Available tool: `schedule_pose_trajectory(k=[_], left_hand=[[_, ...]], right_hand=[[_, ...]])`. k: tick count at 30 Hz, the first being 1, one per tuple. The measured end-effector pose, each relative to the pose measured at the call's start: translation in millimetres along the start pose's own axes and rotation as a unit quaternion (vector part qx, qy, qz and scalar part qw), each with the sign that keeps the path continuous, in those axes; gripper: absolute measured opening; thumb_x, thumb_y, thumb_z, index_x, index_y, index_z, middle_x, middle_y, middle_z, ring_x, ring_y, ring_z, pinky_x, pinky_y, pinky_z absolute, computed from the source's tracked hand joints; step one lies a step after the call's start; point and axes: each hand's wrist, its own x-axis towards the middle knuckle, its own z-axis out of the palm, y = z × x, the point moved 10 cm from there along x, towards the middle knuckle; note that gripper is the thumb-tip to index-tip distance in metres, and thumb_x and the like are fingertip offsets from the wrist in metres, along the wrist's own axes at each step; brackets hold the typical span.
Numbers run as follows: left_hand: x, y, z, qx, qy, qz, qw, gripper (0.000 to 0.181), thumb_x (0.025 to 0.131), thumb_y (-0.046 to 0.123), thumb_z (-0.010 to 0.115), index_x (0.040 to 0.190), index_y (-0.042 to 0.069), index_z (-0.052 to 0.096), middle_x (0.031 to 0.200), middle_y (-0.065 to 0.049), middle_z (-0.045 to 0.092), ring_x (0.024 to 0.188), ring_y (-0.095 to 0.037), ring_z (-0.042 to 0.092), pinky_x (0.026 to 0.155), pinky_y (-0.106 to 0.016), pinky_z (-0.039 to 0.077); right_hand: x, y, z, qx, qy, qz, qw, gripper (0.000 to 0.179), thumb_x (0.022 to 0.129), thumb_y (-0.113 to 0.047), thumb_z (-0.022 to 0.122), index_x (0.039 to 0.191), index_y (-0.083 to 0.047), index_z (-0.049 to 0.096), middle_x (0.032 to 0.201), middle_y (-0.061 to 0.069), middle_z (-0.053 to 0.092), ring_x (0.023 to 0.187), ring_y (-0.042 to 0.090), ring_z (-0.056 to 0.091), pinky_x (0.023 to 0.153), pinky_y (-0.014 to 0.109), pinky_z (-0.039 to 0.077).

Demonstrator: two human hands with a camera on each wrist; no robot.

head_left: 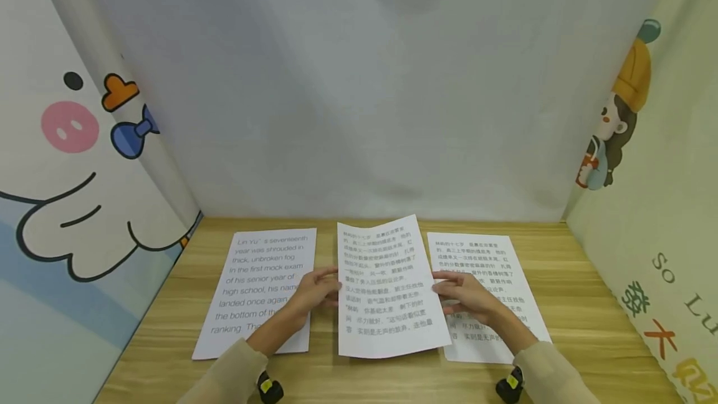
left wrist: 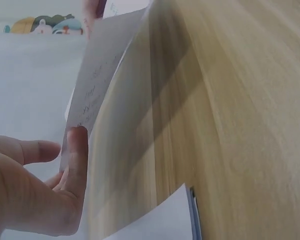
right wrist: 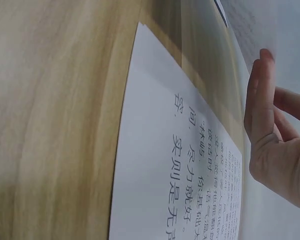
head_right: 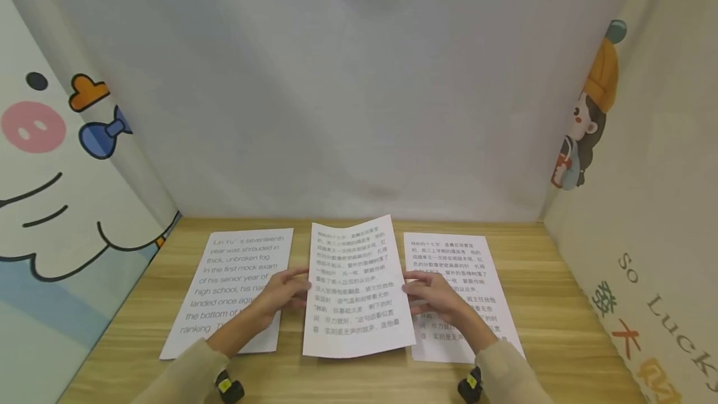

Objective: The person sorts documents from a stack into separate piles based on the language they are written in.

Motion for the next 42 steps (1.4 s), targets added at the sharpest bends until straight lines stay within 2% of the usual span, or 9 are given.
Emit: schedule_pose_trajectory(k=[9, 17, 21, 28, 37, 42], left_hand=[[1.5, -0.5, 22.0, -0.002, -0.032, 0.011, 0.9994, 0.063, 0.091, -0.004, 0.065, 0.15, -0.002, 0.044, 0.12, -0.022, 0.07, 0.082, -0.014, 0.072, 0.077, -0.032, 0.064], [4.7, 8.9, 41.1, 0.009, -0.032, 0.037, 0.9988, 0.066, 0.089, -0.006, 0.066, 0.151, 0.0, 0.044, 0.112, -0.02, 0.072, 0.078, -0.013, 0.072, 0.075, -0.032, 0.064], [6.3, 12.1, 53.3, 0.01, -0.042, 0.054, 0.9976, 0.066, 0.089, -0.008, 0.064, 0.151, -0.002, 0.043, 0.108, -0.02, 0.071, 0.078, -0.014, 0.07, 0.073, -0.033, 0.064], [10.6, 13.8, 71.3, 0.0, -0.05, 0.062, 0.9968, 0.067, 0.087, -0.009, 0.064, 0.15, -0.002, 0.043, 0.105, -0.018, 0.068, 0.075, -0.014, 0.067, 0.071, -0.033, 0.063], [16.0, 22.7, 107.6, -0.019, -0.063, 0.074, 0.995, 0.063, 0.086, -0.011, 0.064, 0.147, -0.001, 0.048, 0.099, -0.014, 0.064, 0.072, -0.014, 0.063, 0.068, -0.031, 0.063], [18.0, 26.6, 122.4, -0.015, -0.063, 0.07, 0.9954, 0.062, 0.086, -0.011, 0.064, 0.145, 0.0, 0.05, 0.094, -0.011, 0.063, 0.07, -0.014, 0.063, 0.069, -0.033, 0.063]], right_hand=[[-11.0, 11, -18, 0.008, 0.012, 0.008, 0.9999, 0.067, 0.103, -0.022, 0.061, 0.155, 0.007, 0.031, 0.123, 0.009, 0.072, 0.105, 0.016, 0.072, 0.082, 0.036, 0.064], [-23.0, 14, -37, 0.005, 0.023, 0.011, 0.9997, 0.069, 0.103, -0.024, 0.06, 0.156, 0.007, 0.029, 0.124, 0.008, 0.072, 0.104, 0.016, 0.072, 0.084, 0.036, 0.064], [-29.7, 17, -46, 0.005, 0.025, 0.017, 0.9995, 0.07, 0.103, -0.025, 0.061, 0.157, 0.006, 0.028, 0.124, 0.008, 0.072, 0.104, 0.017, 0.073, 0.084, 0.037, 0.064], [-43.8, 21, -62, 0.006, 0.025, 0.018, 0.9995, 0.072, 0.104, -0.025, 0.059, 0.157, 0.009, 0.024, 0.12, 0.003, 0.073, 0.103, 0.015, 0.073, 0.084, 0.036, 0.064], [-70.3, 28, -87, -0.009, 0.029, 0.035, 0.9989, 0.072, 0.106, -0.024, 0.055, 0.157, 0.011, 0.019, 0.117, -0.006, 0.07, 0.105, 0.009, 0.069, 0.087, 0.032, 0.062], [-78.6, 33, -99, -0.001, 0.031, 0.043, 0.9986, 0.071, 0.106, -0.023, 0.055, 0.157, 0.011, 0.018, 0.112, -0.008, 0.072, 0.1, 0.009, 0.071, 0.082, 0.029, 0.062]])
